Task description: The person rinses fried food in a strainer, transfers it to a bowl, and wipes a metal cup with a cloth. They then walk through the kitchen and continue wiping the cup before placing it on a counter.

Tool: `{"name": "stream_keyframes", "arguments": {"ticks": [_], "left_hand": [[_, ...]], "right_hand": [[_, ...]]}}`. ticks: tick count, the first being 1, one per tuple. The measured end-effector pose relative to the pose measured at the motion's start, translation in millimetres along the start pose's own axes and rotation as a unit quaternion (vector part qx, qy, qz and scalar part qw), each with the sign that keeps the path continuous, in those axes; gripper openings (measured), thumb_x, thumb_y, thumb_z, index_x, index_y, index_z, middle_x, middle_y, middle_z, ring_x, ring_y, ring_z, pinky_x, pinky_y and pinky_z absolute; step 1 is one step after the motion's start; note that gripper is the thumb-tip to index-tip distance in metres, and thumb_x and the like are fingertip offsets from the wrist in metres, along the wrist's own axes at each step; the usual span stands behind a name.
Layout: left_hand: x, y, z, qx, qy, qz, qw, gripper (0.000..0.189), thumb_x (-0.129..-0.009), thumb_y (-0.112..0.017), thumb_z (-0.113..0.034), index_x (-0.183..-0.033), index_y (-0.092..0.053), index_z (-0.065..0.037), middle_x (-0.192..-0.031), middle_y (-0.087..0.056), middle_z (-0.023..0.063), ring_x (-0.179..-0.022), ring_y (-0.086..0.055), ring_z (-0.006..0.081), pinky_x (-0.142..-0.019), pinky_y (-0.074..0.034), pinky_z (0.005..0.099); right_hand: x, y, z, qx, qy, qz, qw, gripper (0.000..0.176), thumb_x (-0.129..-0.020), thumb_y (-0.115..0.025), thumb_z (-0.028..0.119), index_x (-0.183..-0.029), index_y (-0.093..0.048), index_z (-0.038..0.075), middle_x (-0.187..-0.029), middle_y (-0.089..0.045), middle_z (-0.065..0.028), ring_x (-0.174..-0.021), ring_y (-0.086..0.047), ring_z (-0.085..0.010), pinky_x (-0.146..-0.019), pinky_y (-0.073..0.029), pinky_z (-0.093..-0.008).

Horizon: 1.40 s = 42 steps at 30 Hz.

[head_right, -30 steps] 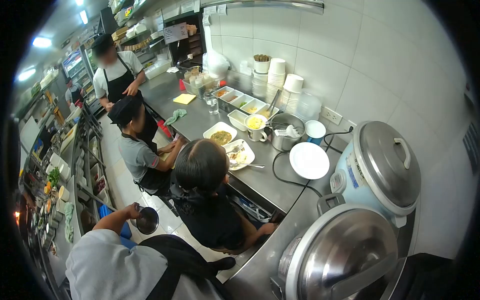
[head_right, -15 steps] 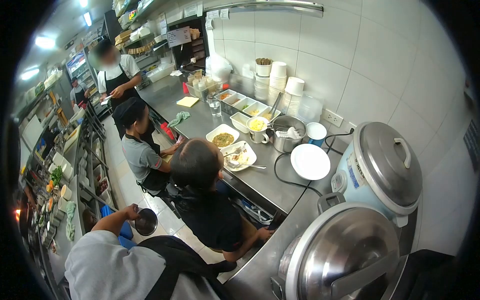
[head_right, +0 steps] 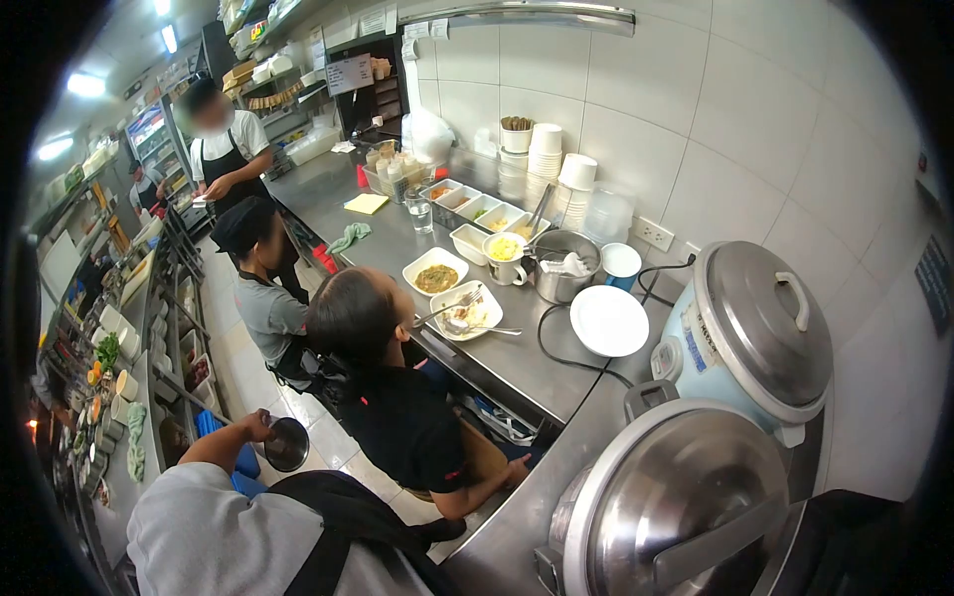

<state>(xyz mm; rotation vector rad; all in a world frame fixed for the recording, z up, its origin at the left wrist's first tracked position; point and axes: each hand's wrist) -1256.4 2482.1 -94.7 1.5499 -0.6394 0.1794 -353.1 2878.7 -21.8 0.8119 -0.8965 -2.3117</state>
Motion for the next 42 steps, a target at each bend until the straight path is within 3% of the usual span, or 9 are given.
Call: {"name": "stream_keyframes", "arguments": {"ticks": [22, 29, 31, 35, 36, 40, 42], "left_hand": [[-14, -25, 28, -0.046, -0.029, -0.013, 0.998, 0.096, -0.056, -0.076, -0.037, -0.134, -0.039, 0.003, -0.119, -0.058, 0.0224, -0.110, -0.057, 0.0332, -0.093, -0.046, 0.0342], [-11, -20, 17, 0.005, -0.021, 0.016, 1.000, 0.093, -0.056, -0.075, -0.036, -0.133, -0.041, 0.003, -0.118, -0.059, 0.0215, -0.110, -0.058, 0.0324, -0.092, -0.047, 0.0340], [8, -3, -8, 0.082, 0.027, 0.070, 0.994, 0.092, -0.055, -0.076, -0.033, -0.132, -0.041, 0.002, -0.116, -0.060, 0.0210, -0.107, -0.059, 0.0310, -0.090, -0.048, 0.0337], [-40, -41, 17, 0.141, 0.022, 0.048, 0.989, 0.088, -0.056, -0.075, -0.028, -0.133, -0.042, 0.000, -0.114, -0.061, 0.0193, -0.101, -0.061, 0.0308, -0.083, -0.051, 0.0356], [-38, -38, 12, 0.140, 0.029, 0.058, 0.988, 0.089, -0.057, -0.074, -0.028, -0.135, -0.039, -0.001, -0.113, -0.061, 0.0188, -0.096, -0.063, 0.0317, -0.073, -0.055, 0.0385], [-62, -50, 36, 0.167, 0.026, 0.102, 0.980, 0.092, -0.058, -0.072, -0.028, -0.137, -0.033, -0.002, -0.115, -0.060, 0.0192, -0.088, -0.065, 0.0320, -0.060, -0.056, 0.0396], [-76, -58, 57, 0.187, 0.025, 0.116, 0.975, 0.091, -0.059, -0.072, -0.028, -0.137, -0.034, -0.002, -0.120, -0.057, 0.0187, -0.091, -0.064, 0.0313, -0.063, -0.056, 0.0396]], "right_hand": [[12, 9, 13, -0.011, -0.015, -0.017, 1.000, 0.034, -0.091, -0.045, 0.028, -0.104, -0.061, 0.002, -0.090, -0.065, -0.0112, -0.084, -0.062, -0.0184, -0.073, -0.049, -0.0345], [23, 26, 32, -0.023, -0.015, -0.058, 0.998, 0.034, -0.091, -0.045, 0.028, -0.104, -0.061, 0.002, -0.091, -0.064, -0.0112, -0.084, -0.062, -0.0183, -0.073, -0.049, -0.0346], [30, 36, 43, -0.032, -0.015, -0.079, 0.996, 0.034, -0.091, -0.045, 0.028, -0.104, -0.061, 0.002, -0.091, -0.064, -0.0112, -0.085, -0.062, -0.0182, -0.073, -0.049, -0.0346], [51, 59, 75, -0.059, -0.009, -0.135, 0.989, 0.033, -0.091, -0.045, 0.028, -0.104, -0.061, 0.002, -0.091, -0.064, -0.0113, -0.085, -0.062, -0.0182, -0.073, -0.049, -0.0346], [57, 66, 83, -0.063, -0.007, -0.149, 0.987, 0.033, -0.091, -0.045, 0.028, -0.104, -0.061, 0.002, -0.091, -0.064, -0.0113, -0.085, -0.062, -0.0182, -0.073, -0.049, -0.0347], [90, 94, 116, -0.092, -0.002, -0.199, 0.976, 0.033, -0.091, -0.045, 0.028, -0.104, -0.061, 0.002, -0.091, -0.064, -0.0113, -0.085, -0.062, -0.0181, -0.073, -0.049, -0.0347], [108, 107, 132, -0.105, -0.001, -0.219, 0.970, 0.033, -0.091, -0.045, 0.028, -0.104, -0.061, 0.002, -0.091, -0.064, -0.0113, -0.085, -0.062, -0.0181, -0.073, -0.049, -0.0347]]}}
Point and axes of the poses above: each hand's wrist, its own x-axis away from the middle knuckle, its own y-axis out of the back of the hand, z = x × y
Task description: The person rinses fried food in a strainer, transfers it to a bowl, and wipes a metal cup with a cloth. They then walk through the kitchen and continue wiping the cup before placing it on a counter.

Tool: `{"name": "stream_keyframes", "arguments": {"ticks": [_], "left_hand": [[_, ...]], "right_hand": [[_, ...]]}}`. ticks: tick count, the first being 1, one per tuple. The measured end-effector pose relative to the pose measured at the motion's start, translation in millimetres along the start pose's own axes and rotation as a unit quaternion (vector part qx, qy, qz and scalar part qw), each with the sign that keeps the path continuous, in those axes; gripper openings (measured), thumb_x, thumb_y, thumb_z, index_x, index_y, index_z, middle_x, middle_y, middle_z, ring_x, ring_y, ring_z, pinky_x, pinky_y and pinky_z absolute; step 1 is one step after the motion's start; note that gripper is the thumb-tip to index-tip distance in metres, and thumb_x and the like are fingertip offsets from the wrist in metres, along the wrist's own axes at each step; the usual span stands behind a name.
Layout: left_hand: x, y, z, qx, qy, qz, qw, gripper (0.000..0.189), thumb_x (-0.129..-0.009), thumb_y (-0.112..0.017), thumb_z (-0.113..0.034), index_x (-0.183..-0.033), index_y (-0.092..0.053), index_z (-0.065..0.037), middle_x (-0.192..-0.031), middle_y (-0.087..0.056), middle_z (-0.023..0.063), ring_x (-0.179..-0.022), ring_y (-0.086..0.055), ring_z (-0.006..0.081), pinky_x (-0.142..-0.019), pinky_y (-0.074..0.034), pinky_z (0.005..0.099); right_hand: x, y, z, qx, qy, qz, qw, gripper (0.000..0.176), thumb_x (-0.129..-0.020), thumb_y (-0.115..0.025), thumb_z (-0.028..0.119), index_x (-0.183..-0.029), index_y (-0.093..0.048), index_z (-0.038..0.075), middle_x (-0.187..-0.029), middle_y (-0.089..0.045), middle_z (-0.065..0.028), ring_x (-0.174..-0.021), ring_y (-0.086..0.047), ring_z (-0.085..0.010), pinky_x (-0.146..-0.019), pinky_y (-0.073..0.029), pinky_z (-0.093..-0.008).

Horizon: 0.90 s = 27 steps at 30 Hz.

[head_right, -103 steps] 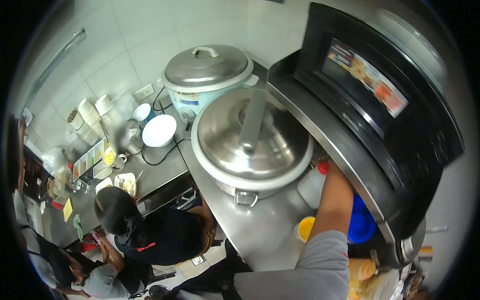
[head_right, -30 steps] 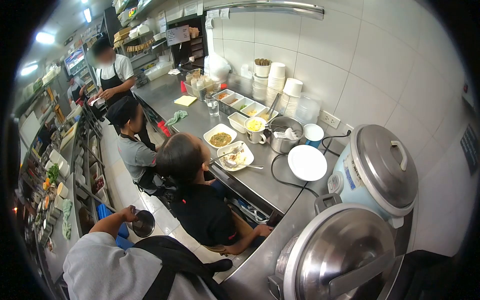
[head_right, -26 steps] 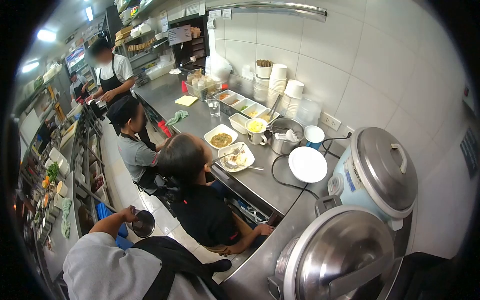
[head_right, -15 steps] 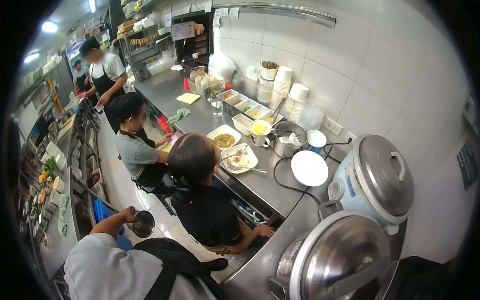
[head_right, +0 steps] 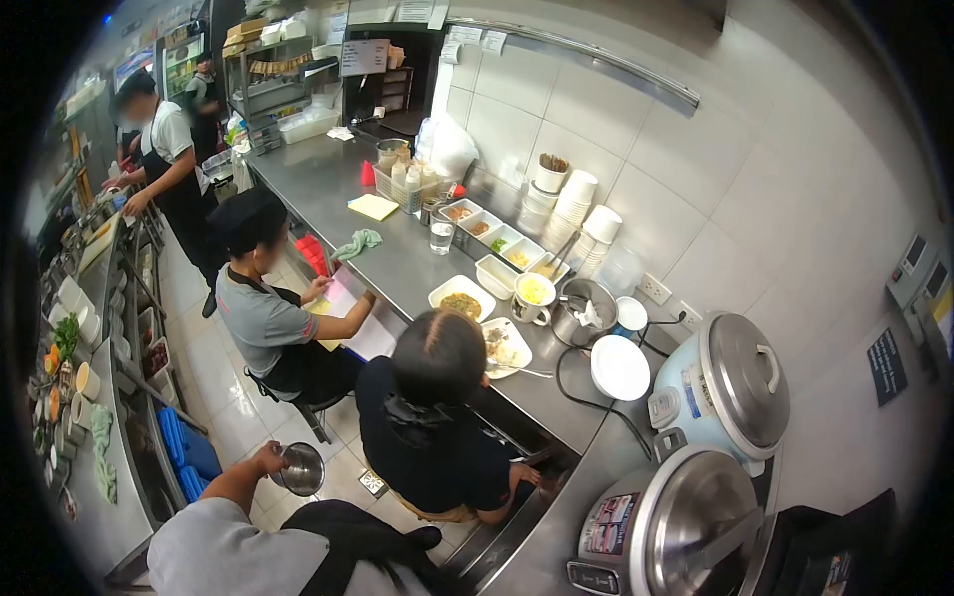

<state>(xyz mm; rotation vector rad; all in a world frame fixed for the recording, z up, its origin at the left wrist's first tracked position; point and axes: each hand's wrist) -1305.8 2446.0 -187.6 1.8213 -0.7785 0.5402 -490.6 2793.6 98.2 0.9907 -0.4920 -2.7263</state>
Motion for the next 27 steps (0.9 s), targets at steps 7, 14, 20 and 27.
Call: {"name": "stream_keyframes", "arguments": {"ticks": [7, 14, 20, 27], "left_hand": [[-31, 26, 58, 0.056, -0.013, -0.004, 0.998, 0.089, -0.058, -0.074, -0.027, -0.135, -0.038, 0.000, -0.121, -0.056, 0.0198, -0.105, -0.059, 0.0296, -0.080, -0.053, 0.0390], [-65, 75, 110, 0.254, -0.045, -0.007, 0.966, 0.087, -0.062, -0.071, -0.025, -0.137, -0.030, -0.008, -0.118, -0.053, 0.0208, -0.088, -0.061, 0.0356, -0.064, -0.054, 0.0431], [-68, 130, 122, 0.360, -0.053, 0.077, 0.928, 0.077, -0.070, -0.062, -0.016, -0.139, -0.027, -0.019, -0.119, -0.050, 0.0203, -0.086, -0.060, 0.0383, -0.054, -0.053, 0.0479], [-50, 161, 111, 0.403, -0.193, 0.153, 0.881, 0.072, -0.073, -0.063, -0.010, -0.137, -0.033, -0.019, -0.119, -0.047, 0.0165, -0.102, -0.053, 0.0340, -0.058, -0.056, 0.0468]], "right_hand": [[56, 67, 52, -0.047, -0.007, -0.057, 0.997, 0.033, -0.091, -0.045, 0.027, -0.104, -0.061, 0.001, -0.092, -0.064, -0.0114, -0.086, -0.062, -0.0180, -0.073, -0.049, -0.0348], [151, 136, 82, -0.095, -0.040, -0.091, 0.990, 0.033, -0.091, -0.045, 0.027, -0.104, -0.061, 0.001, -0.092, -0.064, -0.0114, -0.086, -0.061, -0.0178, -0.073, -0.049, -0.0348], [262, 171, 108, -0.169, -0.106, -0.075, 0.977, 0.033, -0.091, -0.045, 0.027, -0.104, -0.061, 0.001, -0.093, -0.064, -0.0115, -0.086, -0.061, -0.0177, -0.074, -0.049, -0.0349], [469, 189, 237, -0.531, -0.183, 0.351, 0.749, 0.036, -0.084, -0.052, 0.007, -0.119, -0.048, -0.001, -0.111, -0.058, -0.0123, -0.098, -0.060, -0.0236, -0.087, -0.049, -0.0376]]}}
Point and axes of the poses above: each hand's wrist, its own x-axis away from the middle knuckle, its own y-axis out of the back of the hand, z = x × y
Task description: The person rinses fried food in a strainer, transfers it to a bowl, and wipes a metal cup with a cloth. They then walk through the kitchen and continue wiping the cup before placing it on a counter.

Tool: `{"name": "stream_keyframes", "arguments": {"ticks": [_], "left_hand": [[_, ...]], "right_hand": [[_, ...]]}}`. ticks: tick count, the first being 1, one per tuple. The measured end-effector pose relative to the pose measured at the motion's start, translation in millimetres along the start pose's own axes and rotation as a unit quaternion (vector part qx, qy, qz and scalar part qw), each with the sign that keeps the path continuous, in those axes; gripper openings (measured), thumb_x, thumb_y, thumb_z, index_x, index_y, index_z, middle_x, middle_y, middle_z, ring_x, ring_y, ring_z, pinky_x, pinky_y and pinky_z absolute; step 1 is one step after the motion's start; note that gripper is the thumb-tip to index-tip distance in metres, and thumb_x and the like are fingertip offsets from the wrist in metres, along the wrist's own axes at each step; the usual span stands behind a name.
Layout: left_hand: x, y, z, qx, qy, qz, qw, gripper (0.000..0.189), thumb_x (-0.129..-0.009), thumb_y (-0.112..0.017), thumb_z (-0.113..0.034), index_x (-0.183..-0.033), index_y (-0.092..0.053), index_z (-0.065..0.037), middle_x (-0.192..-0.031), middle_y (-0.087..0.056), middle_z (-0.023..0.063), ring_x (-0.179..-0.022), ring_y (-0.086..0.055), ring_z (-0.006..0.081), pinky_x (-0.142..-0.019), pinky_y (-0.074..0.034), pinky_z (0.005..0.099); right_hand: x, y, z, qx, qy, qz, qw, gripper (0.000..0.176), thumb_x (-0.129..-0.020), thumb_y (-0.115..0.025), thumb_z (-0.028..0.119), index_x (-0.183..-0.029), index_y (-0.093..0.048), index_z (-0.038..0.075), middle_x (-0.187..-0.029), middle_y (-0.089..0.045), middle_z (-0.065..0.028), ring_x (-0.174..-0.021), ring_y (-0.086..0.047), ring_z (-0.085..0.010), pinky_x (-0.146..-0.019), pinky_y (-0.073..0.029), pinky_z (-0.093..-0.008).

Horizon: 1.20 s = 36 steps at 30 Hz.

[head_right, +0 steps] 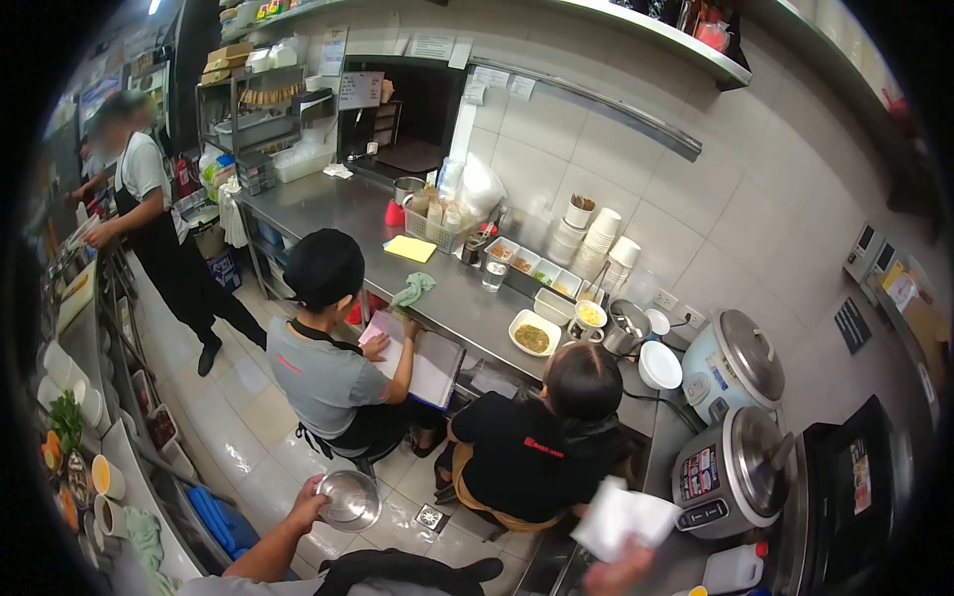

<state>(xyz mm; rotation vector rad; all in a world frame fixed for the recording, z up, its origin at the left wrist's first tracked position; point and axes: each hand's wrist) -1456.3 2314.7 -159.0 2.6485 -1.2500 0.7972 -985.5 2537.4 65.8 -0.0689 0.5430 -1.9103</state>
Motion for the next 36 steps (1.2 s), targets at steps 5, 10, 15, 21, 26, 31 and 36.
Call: {"name": "stream_keyframes", "arguments": {"ticks": [5, 10, 15, 21, 26, 31, 36], "left_hand": [[22, -45, -30, 0.036, -0.164, 0.013, 0.986, 0.062, -0.083, -0.065, -0.022, -0.137, -0.036, -0.011, -0.120, -0.050, 0.0129, -0.107, -0.051, 0.0223, -0.090, -0.043, 0.0339], [56, -73, -65, 0.032, -0.336, -0.084, 0.938, 0.062, -0.089, -0.060, -0.030, -0.140, -0.034, -0.006, -0.125, -0.046, 0.0146, -0.115, -0.045, 0.0230, -0.101, -0.033, 0.0335], [91, -37, -100, -0.083, -0.396, -0.188, 0.895, 0.057, -0.087, -0.059, -0.025, -0.137, -0.041, -0.004, -0.120, -0.048, 0.0143, -0.114, -0.044, 0.0253, -0.101, -0.032, 0.0355], [104, -19, -127, -0.055, -0.450, -0.303, 0.838, 0.056, -0.086, -0.057, -0.016, -0.138, -0.040, -0.003, -0.125, -0.047, 0.0155, -0.115, -0.047, 0.0267, -0.099, -0.035, 0.0367], [120, -21, -144, -0.013, -0.429, -0.352, 0.832, 0.056, -0.093, -0.050, -0.032, -0.137, -0.038, 0.000, -0.136, -0.043, 0.0168, -0.126, -0.040, 0.0264, -0.105, -0.029, 0.0354], [152, 5, -125, 0.008, -0.423, -0.409, 0.808, 0.053, -0.095, -0.046, -0.029, -0.137, -0.038, 0.001, -0.141, -0.041, 0.0135, -0.128, -0.039, 0.0256, -0.108, -0.026, 0.0373], [199, -6, -134, -0.036, -0.428, -0.471, 0.771, 0.052, -0.093, -0.049, -0.025, -0.136, -0.039, 0.003, -0.140, -0.040, 0.0160, -0.129, -0.038, 0.0262, -0.108, -0.026, 0.0374]], "right_hand": [[138, -133, -90, 0.156, 0.041, 0.400, 0.902, 0.037, -0.074, -0.064, -0.005, -0.109, -0.054, 0.001, -0.103, -0.062, -0.0108, -0.097, -0.059, -0.0221, -0.085, -0.047, -0.0337], [222, -215, -157, 0.230, 0.247, 0.701, 0.628, 0.037, -0.089, -0.053, 0.023, -0.119, -0.050, 0.002, -0.128, -0.046, -0.0224, -0.114, -0.049, -0.0405, -0.098, -0.038, -0.0442], [267, -278, -135, 0.187, -0.066, 0.835, 0.514, 0.030, -0.084, -0.049, 0.023, -0.096, -0.063, -0.001, -0.107, -0.060, -0.0235, -0.103, -0.056, -0.0362, -0.092, -0.043, -0.0427], [293, -318, -160, 0.229, 0.411, 0.724, 0.505, 0.020, -0.073, -0.056, 0.016, -0.083, -0.065, 0.001, -0.097, -0.062, -0.0225, -0.092, -0.059, -0.0356, -0.083, -0.046, -0.0430], [350, -359, -158, 0.099, -0.089, 0.697, 0.704, 0.020, -0.081, -0.049, 0.012, -0.089, -0.059, -0.004, -0.092, -0.062, -0.0266, -0.081, -0.061, -0.0387, -0.073, -0.048, -0.0461], [354, -334, -106, 0.018, 0.070, 0.917, 0.392, 0.026, -0.081, -0.050, 0.018, -0.095, -0.062, -0.001, -0.095, -0.063, -0.0240, -0.088, -0.062, -0.0370, -0.079, -0.048, -0.0435], [331, -319, -92, -0.027, 0.479, 0.830, 0.286, 0.027, -0.077, -0.054, 0.023, -0.090, -0.063, 0.002, -0.088, -0.062, -0.0172, -0.095, -0.058, -0.0295, -0.090, -0.041, -0.0401]]}}
Point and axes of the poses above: each hand's wrist, its own x-axis away from the middle knuckle, its own y-axis out of the back of the hand, z = x × y
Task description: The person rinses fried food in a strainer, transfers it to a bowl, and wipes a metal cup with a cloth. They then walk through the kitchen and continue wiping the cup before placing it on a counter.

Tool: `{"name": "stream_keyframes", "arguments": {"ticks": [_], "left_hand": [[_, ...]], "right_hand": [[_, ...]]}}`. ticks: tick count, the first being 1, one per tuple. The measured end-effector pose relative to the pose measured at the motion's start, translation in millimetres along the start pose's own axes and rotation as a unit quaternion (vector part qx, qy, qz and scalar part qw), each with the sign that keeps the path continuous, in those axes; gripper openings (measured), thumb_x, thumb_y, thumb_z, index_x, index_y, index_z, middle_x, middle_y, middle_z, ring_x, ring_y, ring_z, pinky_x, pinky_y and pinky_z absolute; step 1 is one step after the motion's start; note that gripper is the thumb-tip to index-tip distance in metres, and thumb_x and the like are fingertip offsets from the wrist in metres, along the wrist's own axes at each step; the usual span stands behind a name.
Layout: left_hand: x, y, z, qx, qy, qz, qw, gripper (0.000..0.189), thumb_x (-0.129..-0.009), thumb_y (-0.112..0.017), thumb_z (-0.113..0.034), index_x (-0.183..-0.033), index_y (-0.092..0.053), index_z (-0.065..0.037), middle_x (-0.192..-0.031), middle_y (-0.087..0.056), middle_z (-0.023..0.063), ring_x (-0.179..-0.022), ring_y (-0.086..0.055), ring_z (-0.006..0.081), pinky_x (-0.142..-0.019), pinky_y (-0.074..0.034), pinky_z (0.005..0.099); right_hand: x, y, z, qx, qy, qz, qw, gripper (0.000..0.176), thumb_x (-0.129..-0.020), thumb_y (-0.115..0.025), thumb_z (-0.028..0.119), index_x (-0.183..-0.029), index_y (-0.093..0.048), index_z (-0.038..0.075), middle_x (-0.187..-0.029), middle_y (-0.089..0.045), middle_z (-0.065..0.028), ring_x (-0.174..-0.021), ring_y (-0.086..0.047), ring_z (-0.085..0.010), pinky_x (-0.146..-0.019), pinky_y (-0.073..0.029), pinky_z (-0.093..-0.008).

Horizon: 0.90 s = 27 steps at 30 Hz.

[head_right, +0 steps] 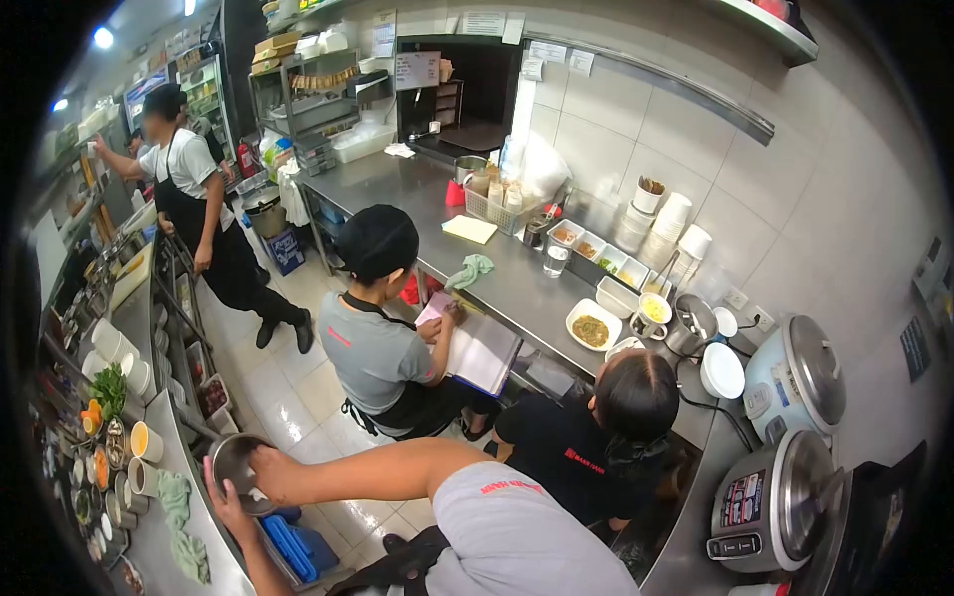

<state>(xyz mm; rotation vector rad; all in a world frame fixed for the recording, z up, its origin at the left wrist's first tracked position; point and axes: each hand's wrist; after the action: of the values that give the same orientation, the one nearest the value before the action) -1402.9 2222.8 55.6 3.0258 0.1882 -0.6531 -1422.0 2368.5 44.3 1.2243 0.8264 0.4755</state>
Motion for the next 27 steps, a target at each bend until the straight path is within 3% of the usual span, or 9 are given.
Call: {"name": "stream_keyframes", "arguments": {"ticks": [2, 4, 6, 10, 12, 16, 19, 23, 27], "left_hand": [[0, 0, -1, -0.019, -0.041, -0.023, 0.999, 0.051, -0.093, -0.049, -0.023, -0.136, -0.039, 0.003, -0.140, -0.040, 0.0161, -0.130, -0.036, 0.0262, -0.108, -0.025, 0.0376], [4, 10, 4, -0.094, -0.061, -0.042, 0.993, 0.053, -0.093, -0.048, -0.022, -0.138, -0.035, 0.003, -0.143, -0.036, 0.0159, -0.130, -0.036, 0.0266, -0.109, -0.024, 0.0380], [14, 10, 15, -0.066, -0.063, -0.064, 0.994, 0.053, -0.094, -0.046, -0.023, -0.139, -0.035, 0.003, -0.143, -0.036, 0.0157, -0.130, -0.036, 0.0274, -0.109, -0.024, 0.0387], [39, 28, -1, 0.070, -0.087, -0.164, 0.980, 0.050, -0.095, -0.042, -0.026, -0.137, -0.039, 0.001, -0.142, -0.038, 0.0154, -0.130, -0.036, 0.0285, -0.109, -0.026, 0.0399], [49, 46, -23, -0.023, -0.002, -0.118, 0.993, 0.050, -0.095, -0.045, -0.025, -0.137, -0.039, 0.001, -0.142, -0.038, 0.0156, -0.129, -0.037, 0.0287, -0.108, -0.026, 0.0401], [61, 87, -34, -0.175, -0.036, -0.120, 0.977, 0.050, -0.093, -0.048, -0.021, -0.137, -0.039, 0.001, -0.141, -0.040, 0.0153, -0.126, -0.041, 0.0281, -0.106, -0.031, 0.0390], [77, 136, -15, -0.130, -0.070, -0.174, 0.974, 0.052, -0.092, -0.051, -0.023, -0.137, -0.039, 0.000, -0.139, -0.042, 0.0147, -0.126, -0.041, 0.0287, -0.106, -0.031, 0.0397], [123, 186, -49, -0.243, -0.063, -0.233, 0.940, 0.053, -0.090, -0.055, -0.027, -0.135, -0.042, -0.001, -0.134, -0.046, 0.0129, -0.124, -0.042, 0.0265, -0.103, -0.033, 0.0377], [182, 280, -69, -0.163, 0.028, -0.394, 0.904, 0.048, -0.089, -0.057, -0.018, -0.133, -0.046, -0.001, -0.125, -0.052, 0.0118, -0.119, -0.047, 0.0209, -0.102, -0.034, 0.0330]], "right_hand": [[-7, -17, 0, 0.014, -0.024, -0.146, 0.989, 0.029, -0.074, -0.056, 0.026, -0.088, -0.063, 0.002, -0.089, -0.060, -0.0123, -0.100, -0.053, -0.0235, -0.095, -0.035, -0.0379], [-11, -12, 22, -0.095, -0.034, -0.047, 0.994, 0.031, -0.076, -0.056, 0.023, -0.096, -0.065, 0.001, -0.105, -0.059, -0.0206, -0.104, -0.054, -0.0303, -0.095, -0.036, -0.0417], [-21, -18, 55, -0.573, -0.054, -0.237, 0.783, 0.033, -0.075, -0.056, 0.024, -0.099, -0.061, 0.001, -0.103, -0.060, -0.0156, -0.113, -0.049, -0.0253, -0.099, -0.035, -0.0389], [-5, 0, 81, -0.438, 0.015, -0.350, 0.828, 0.029, -0.071, -0.055, 0.015, -0.094, -0.064, -0.002, -0.097, -0.061, -0.0175, -0.103, -0.057, -0.0239, -0.094, -0.038, -0.0426], [-5, -21, 52, -0.095, 0.172, -0.025, 0.980, 0.033, -0.075, -0.056, 0.021, -0.100, -0.061, -0.001, -0.096, -0.063, -0.0168, -0.105, -0.057, -0.0299, -0.106, -0.028, -0.0509], [-24, -43, 84, 0.106, 0.152, -0.169, 0.968, 0.026, -0.075, -0.053, 0.020, -0.089, -0.063, 0.000, -0.092, -0.063, -0.0161, -0.093, -0.059, -0.0328, -0.099, -0.035, -0.0514], [-51, -66, 136, -0.213, 0.113, -0.106, 0.965, 0.023, -0.079, -0.051, 0.015, -0.091, -0.061, -0.002, -0.092, -0.061, -0.0187, -0.093, -0.058, -0.0347, -0.093, -0.040, -0.0444], [-75, -57, 231, -0.563, 0.152, -0.018, 0.813, 0.024, -0.069, -0.054, 0.004, -0.092, -0.061, -0.002, -0.097, -0.061, -0.0234, -0.091, -0.057, -0.0392, -0.080, -0.047, -0.0434], [-116, -72, 302, -0.299, 0.346, 0.057, 0.888, 0.024, -0.076, -0.054, 0.005, -0.098, -0.060, -0.002, -0.088, -0.062, -0.0176, -0.088, -0.060, -0.0318, -0.081, -0.047, -0.0425]]}}
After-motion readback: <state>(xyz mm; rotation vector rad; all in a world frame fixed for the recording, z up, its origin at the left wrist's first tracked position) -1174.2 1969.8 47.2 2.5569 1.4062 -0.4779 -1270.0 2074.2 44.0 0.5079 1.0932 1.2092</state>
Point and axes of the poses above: each hand's wrist, its own x-axis away from the middle knuckle, its own y-axis out of the back of the hand, z = x × y
